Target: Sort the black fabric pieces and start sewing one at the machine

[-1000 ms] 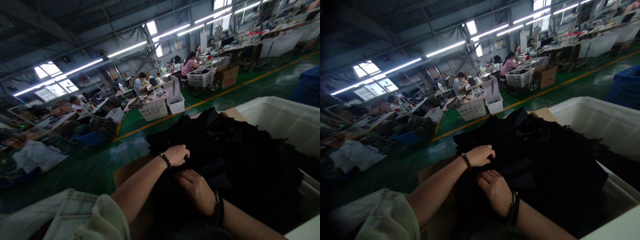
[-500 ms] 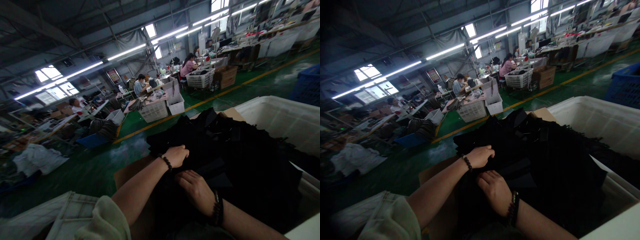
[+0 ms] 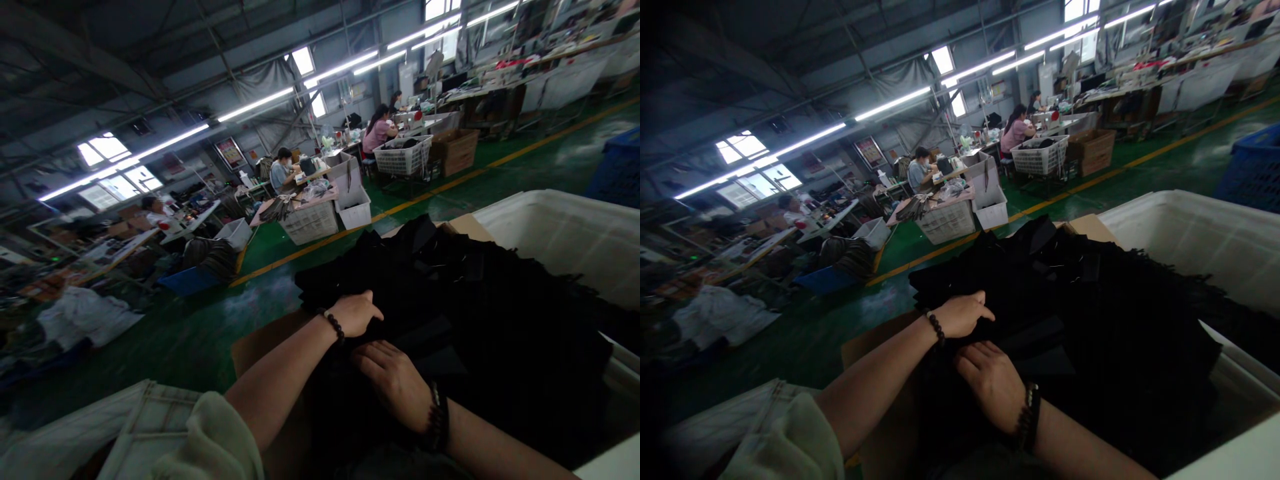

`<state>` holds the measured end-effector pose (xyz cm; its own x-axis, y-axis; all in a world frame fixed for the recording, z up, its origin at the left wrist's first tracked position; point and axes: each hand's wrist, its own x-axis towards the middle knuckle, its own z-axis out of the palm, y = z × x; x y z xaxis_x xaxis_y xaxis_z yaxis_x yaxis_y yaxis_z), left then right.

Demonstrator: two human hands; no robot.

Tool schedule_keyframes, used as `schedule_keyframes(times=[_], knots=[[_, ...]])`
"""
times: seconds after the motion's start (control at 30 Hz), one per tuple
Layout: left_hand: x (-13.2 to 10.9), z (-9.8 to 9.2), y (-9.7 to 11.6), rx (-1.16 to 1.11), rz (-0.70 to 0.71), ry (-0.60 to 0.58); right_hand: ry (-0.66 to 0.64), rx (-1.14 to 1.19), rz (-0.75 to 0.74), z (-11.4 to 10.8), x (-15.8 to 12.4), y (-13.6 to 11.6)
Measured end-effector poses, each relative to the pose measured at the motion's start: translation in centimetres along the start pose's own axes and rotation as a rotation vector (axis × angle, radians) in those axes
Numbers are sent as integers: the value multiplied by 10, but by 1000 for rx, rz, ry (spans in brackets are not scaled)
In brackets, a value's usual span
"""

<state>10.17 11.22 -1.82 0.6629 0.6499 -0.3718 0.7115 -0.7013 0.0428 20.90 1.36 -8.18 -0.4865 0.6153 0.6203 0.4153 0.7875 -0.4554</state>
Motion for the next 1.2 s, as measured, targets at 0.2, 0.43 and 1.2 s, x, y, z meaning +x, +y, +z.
schedule_keyframes(times=[0.2,0.43,1.2], knots=[[-2,-6,7,-53,57,-134,39,-4,-15,-1,2,-1],[-5,-6,3,-146,98,-193,34,3,-20,0,2,-2],[-62,-8,-43,-559,-111,116,8,-14,-40,-13,5,4]])
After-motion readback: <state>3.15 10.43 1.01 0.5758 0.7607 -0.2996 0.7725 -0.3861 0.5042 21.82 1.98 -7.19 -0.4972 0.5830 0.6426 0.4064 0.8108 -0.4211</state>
